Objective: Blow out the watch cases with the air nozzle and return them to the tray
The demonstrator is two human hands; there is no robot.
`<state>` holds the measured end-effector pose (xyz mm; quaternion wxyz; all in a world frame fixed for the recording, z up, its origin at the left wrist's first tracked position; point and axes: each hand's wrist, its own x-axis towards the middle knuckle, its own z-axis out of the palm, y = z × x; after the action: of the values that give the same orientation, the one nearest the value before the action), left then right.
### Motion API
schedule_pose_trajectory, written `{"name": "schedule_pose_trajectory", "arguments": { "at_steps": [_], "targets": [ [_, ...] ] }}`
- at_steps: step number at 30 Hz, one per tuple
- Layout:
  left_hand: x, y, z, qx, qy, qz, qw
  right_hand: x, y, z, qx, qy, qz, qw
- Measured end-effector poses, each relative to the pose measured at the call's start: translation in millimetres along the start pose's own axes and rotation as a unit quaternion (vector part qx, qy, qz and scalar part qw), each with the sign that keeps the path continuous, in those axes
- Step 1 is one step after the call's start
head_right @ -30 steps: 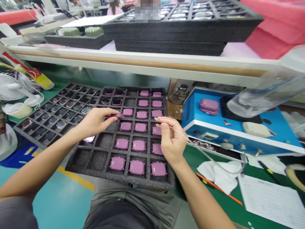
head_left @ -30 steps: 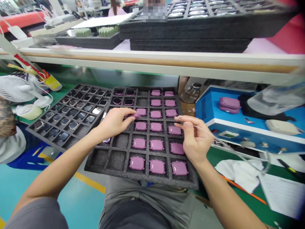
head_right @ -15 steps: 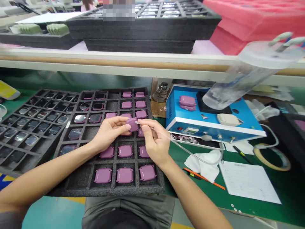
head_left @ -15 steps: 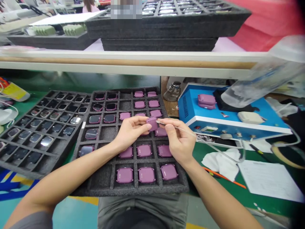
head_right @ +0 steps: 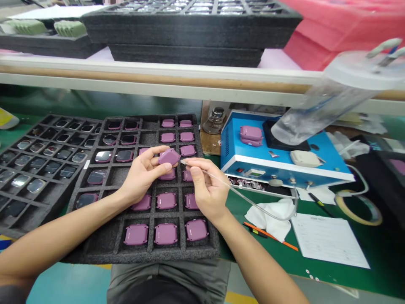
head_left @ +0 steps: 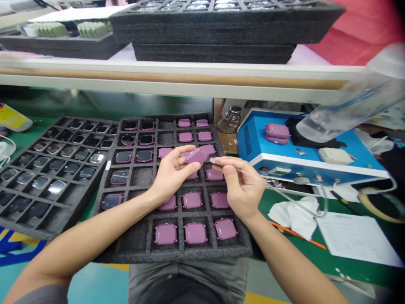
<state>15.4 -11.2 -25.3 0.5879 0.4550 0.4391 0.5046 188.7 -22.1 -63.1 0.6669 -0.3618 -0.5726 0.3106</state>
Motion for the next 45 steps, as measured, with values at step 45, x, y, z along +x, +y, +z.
{"name": "schedule_pose_trajectory", "arguments": {
  "at_steps": [45],
  "targets": [
    [-6.0, 3.1, 3.3, 0.087, -0.046, 0.057, 0.994, 4.9, 3.8, -1.5, -0.011, 0.001, -0.009, 1.000]
  ]
}}
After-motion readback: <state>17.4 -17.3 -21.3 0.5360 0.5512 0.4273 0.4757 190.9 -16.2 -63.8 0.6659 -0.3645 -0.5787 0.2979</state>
